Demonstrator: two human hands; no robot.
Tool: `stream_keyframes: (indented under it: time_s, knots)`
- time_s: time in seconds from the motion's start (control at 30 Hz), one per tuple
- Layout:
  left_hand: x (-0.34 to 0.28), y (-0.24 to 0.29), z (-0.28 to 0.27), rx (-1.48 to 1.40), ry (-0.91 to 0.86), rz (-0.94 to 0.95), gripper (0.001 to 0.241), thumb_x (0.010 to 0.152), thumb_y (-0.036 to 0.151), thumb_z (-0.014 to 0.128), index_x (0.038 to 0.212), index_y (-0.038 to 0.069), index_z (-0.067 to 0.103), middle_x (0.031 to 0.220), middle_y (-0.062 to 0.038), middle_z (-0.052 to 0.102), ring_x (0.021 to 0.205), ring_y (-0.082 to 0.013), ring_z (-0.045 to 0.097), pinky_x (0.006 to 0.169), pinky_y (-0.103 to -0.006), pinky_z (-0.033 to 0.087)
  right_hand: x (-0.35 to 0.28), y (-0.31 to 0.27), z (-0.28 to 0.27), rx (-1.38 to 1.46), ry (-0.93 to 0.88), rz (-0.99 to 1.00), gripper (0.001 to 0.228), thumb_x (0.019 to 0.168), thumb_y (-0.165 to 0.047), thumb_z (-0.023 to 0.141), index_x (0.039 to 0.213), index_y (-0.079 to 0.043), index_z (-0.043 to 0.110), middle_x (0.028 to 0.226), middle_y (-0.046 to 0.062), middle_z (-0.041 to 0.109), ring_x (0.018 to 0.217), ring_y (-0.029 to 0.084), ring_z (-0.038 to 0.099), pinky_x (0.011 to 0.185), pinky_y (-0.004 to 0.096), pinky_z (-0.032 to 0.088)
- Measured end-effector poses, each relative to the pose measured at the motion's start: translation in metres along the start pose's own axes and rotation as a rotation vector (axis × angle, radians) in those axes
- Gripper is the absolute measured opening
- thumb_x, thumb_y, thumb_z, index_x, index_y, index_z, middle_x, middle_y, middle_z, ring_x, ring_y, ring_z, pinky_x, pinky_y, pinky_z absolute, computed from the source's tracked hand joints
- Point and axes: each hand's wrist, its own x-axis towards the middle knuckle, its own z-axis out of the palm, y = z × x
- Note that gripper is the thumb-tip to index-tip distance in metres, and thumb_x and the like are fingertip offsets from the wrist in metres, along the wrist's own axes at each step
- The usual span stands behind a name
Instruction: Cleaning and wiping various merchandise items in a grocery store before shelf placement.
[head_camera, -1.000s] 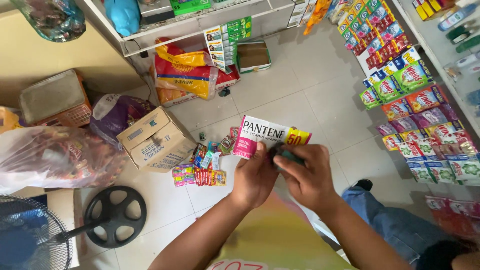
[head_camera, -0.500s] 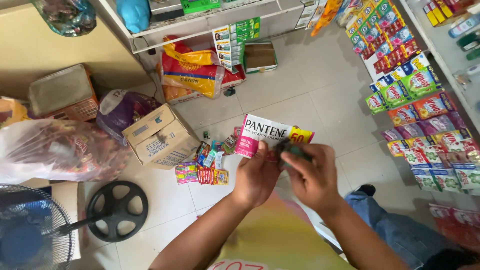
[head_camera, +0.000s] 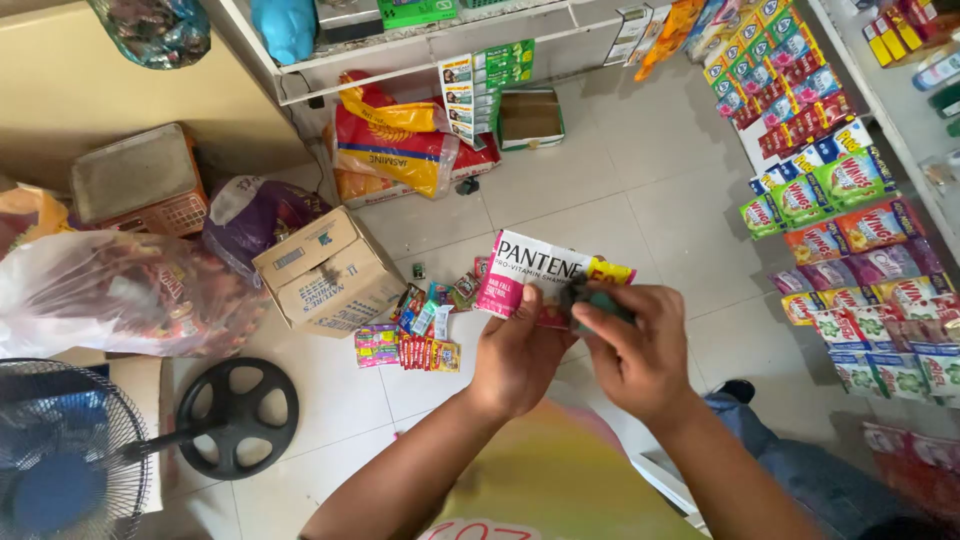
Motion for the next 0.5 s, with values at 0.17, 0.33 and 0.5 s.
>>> stream_keyframes:
  time_s: [0.17,0.33,0.5]
  knots:
    - [0.002,0.002,0.009,0.006,0.006,-0.020,0.043,0.113,0.031,0.041,0.149,0.007,0.042,0.146,-0.014,0.054,0.137,-0.0317,0.052,0.117,-0.0526,0.042,0.012,0.005,-0.006,-0.010,0.085,0.102,0.045,0.089,0.004,0.077,0.128,-0.014,0.063,0.130,0.008,0.065,0.115,0.029,0.061,0.099,0.045,0.046]
    - [0.004,0.001,0.009,0.023,-0.003,-0.048,0.057,0.110,0.032,0.042,0.163,0.014,0.029,0.155,-0.013,0.046,0.142,-0.0305,0.047,0.119,-0.0524,0.037,0.005,-0.012,0.008,-0.011,0.015,0.055,0.051,0.076,0.004,0.074,0.122,-0.017,0.065,0.124,0.011,0.066,0.112,0.032,0.061,0.096,0.047,0.046]
    - [0.006,0.010,0.013,0.007,-0.044,0.008,0.060,0.111,0.034,0.043,0.164,0.012,0.024,0.159,-0.017,0.044,0.145,-0.0333,0.046,0.120,-0.0543,0.038,-0.001,0.011,-0.002,-0.032,0.029,0.090,0.048,0.082,0.006,0.075,0.124,-0.014,0.066,0.128,0.013,0.064,0.114,0.034,0.058,0.098,0.045,0.047]
